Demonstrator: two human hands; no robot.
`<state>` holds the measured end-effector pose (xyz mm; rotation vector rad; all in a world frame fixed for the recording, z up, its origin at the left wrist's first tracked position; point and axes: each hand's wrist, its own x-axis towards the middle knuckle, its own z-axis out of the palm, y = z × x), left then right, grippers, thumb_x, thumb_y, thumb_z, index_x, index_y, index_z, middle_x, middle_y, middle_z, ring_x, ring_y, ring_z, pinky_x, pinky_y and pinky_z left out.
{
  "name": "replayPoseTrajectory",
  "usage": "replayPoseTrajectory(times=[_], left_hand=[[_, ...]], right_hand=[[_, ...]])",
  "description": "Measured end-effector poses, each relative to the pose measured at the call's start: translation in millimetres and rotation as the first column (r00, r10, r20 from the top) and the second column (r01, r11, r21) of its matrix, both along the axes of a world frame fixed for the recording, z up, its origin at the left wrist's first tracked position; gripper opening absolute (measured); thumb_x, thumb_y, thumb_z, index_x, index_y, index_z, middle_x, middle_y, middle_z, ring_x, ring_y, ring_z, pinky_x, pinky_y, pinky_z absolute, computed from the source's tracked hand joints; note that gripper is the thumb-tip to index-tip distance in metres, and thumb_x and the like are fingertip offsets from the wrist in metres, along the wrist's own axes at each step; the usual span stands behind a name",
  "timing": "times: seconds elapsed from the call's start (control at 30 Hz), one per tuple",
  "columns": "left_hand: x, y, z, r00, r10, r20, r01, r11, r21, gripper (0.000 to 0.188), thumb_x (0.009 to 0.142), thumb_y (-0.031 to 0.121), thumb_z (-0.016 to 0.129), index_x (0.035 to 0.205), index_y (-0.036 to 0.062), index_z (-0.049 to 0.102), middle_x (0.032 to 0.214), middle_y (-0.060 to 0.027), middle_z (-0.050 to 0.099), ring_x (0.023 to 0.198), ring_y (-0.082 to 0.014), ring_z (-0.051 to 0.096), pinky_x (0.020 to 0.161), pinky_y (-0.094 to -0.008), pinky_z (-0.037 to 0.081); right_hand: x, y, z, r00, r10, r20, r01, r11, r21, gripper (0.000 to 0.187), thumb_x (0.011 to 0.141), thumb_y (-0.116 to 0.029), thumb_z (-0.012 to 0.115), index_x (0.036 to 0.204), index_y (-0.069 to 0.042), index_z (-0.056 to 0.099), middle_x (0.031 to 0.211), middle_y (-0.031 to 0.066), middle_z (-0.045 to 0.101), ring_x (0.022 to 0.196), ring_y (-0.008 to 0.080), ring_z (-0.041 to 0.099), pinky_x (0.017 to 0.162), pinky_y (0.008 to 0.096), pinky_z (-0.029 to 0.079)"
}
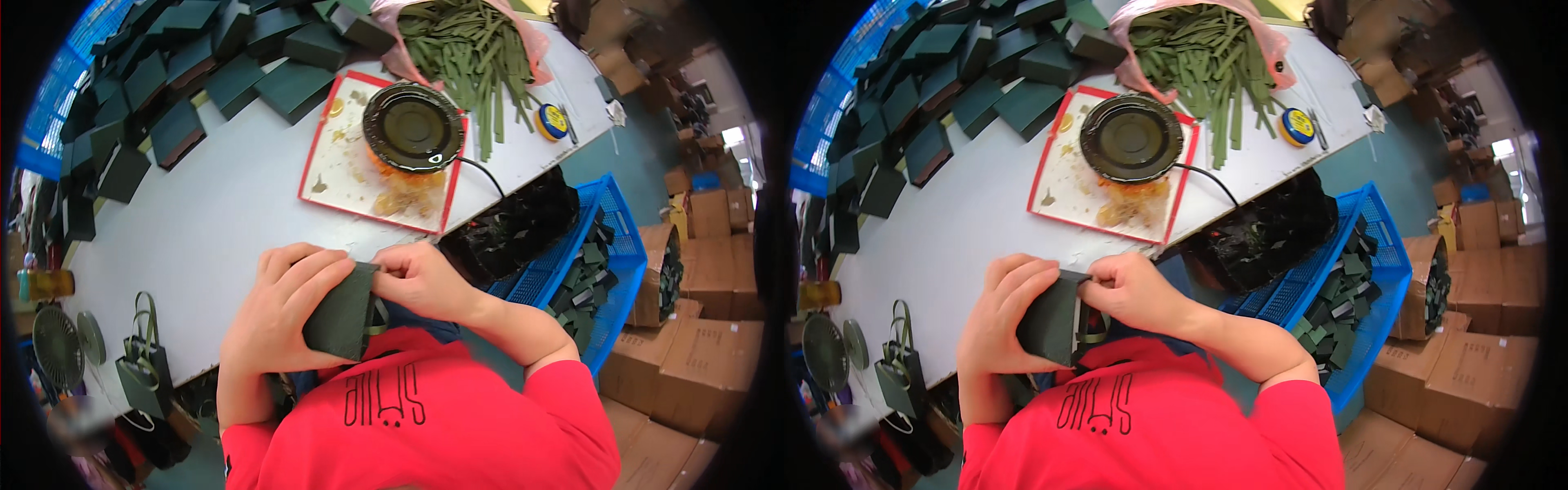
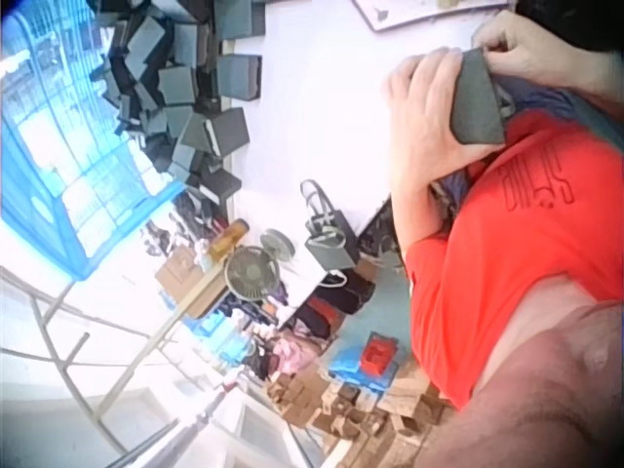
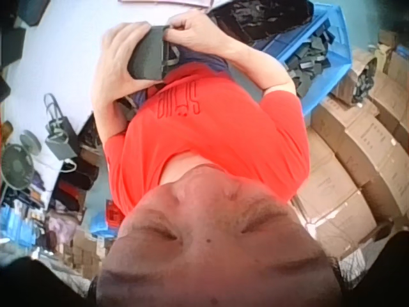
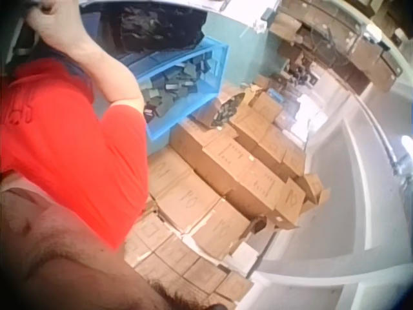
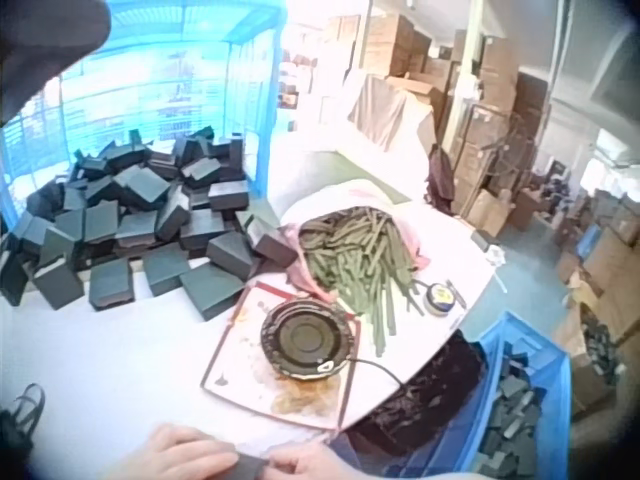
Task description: The person repeatedly picks green foam blocks and green ribbons from the table, wraps each ribbon around a block, and places the wrapped block back on the table. The process is repeated continuously with no visible final destination or accumulation shown.
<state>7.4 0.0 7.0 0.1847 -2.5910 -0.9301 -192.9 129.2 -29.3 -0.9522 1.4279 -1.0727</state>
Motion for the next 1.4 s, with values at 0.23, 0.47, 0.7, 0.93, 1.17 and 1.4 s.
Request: replayPoseTrajectory(times=[0.23, 0.47, 0.7, 0.93, 1.17, 1.4], left_hand=[[11.1, -8.0, -11.8, 0.986, 0.16, 0.046, -0.161, 0.986, 0.033, 0.096, 0.052, 0.031, 0.093, 0.137, 0.0041, 0.056, 0.133, -0.0143, 0.057, 0.12, -0.0376, 0.053, 0.104, -0.0493, 0.04], [38.7, -27.3, -27.8, 0.705, 0.671, 0.229, -0.596, 0.736, -0.323, 0.085, 0.062, 0.027, 0.09, 0.14, 0.0157, 0.061, 0.13, -0.0189, 0.051, 0.119, -0.0381, 0.051, 0.104, -0.047, 0.042], [53.5, -41.7, -26.8, 0.662, 0.69, 0.294, -0.723, 0.691, 0.008, 0.044, 0.094, 0.023, 0.068, 0.134, 0.0051, 0.061, 0.108, -0.0171, 0.06, 0.098, -0.0328, 0.061, 0.091, -0.0398, 0.049], [69.5, -63.1, -48.4, 0.604, 0.711, 0.36, -0.797, 0.548, 0.254, 0.015, 0.093, 0.011, 0.068, 0.092, -0.0024, 0.063, 0.135, -0.0147, 0.06, 0.104, -0.0195, 0.06, 0.091, -0.0318, 0.046], [64.0, -55.3, -15.6, 0.875, 0.454, -0.171, -0.483, 0.848, -0.22, 0.028, 0.068, -0.002, 0.07, 0.064, 0.0044, 0.043, 0.154, -0.0211, 0.048, 0.147, -0.0454, 0.037, 0.116, -0.054, 0.03], [33.6, -30.2, -2.7, 0.901, 0.348, 0.258, -0.319, 0.936, -0.147, 0.046, 0.058, 0.007, 0.086, 0.097, 0.0068, 0.063, 0.16, -0.0217, 0.038, 0.144, -0.0449, 0.038, 0.115, -0.0523, 0.032]], right_hand=[[-25.5, 13.0, 24.3, 0.952, 0.059, 0.301, -0.094, 0.99, 0.102, 0.028, 0.104, -0.016, 0.06, 0.128, -0.003, 0.068, 0.084, -0.0008, 0.065, 0.067, 0.005, 0.056, 0.062, 0.0225, 0.046], [-112.7, 18.5, 16.8, 0.616, -0.66, -0.431, 0.599, 0.747, -0.287, 0.022, 0.098, -0.019, 0.07, 0.097, 0.003, 0.074, 0.077, 0.0014, 0.069, 0.07, 0.0057, 0.059, 0.065, 0.0237, 0.048], [-207.7, -14.8, -28.9, 0.402, -0.693, -0.598, 0.496, 0.714, -0.494, 0.022, 0.096, -0.02, 0.072, 0.097, 0.003, 0.072, 0.077, 0.008, 0.067, 0.067, 0.0123, 0.061, 0.064, 0.0286, 0.047], [-231.9, -58.7, -27.1, 0.25, -0.473, -0.845, 0.009, 0.874, -0.487, 0.023, 0.094, -0.001, 0.061, 0.112, -0.006, 0.073, 0.124, 0.0124, 0.068, 0.107, 0.0339, 0.068, 0.089, 0.0392, 0.055], [-247.7, -70.8, -28.8, 0.124, -0.237, -0.963, -0.023, 0.97, -0.242, 0.024, 0.089, -0.003, 0.06, 0.108, -0.01, 0.072, 0.14, 0.0103, 0.059, 0.118, 0.0343, 0.064, 0.094, 0.0443, 0.055], [-243.3, -64.2, -14.1, 0.044, -0.518, -0.854, -0.226, 0.828, -0.514, 0.02, 0.09, -0.003, 0.061, 0.107, -0.008, 0.068, 0.121, 0.011, 0.068, 0.11, 0.0332, 0.062, 0.087, 0.0424, 0.054]])
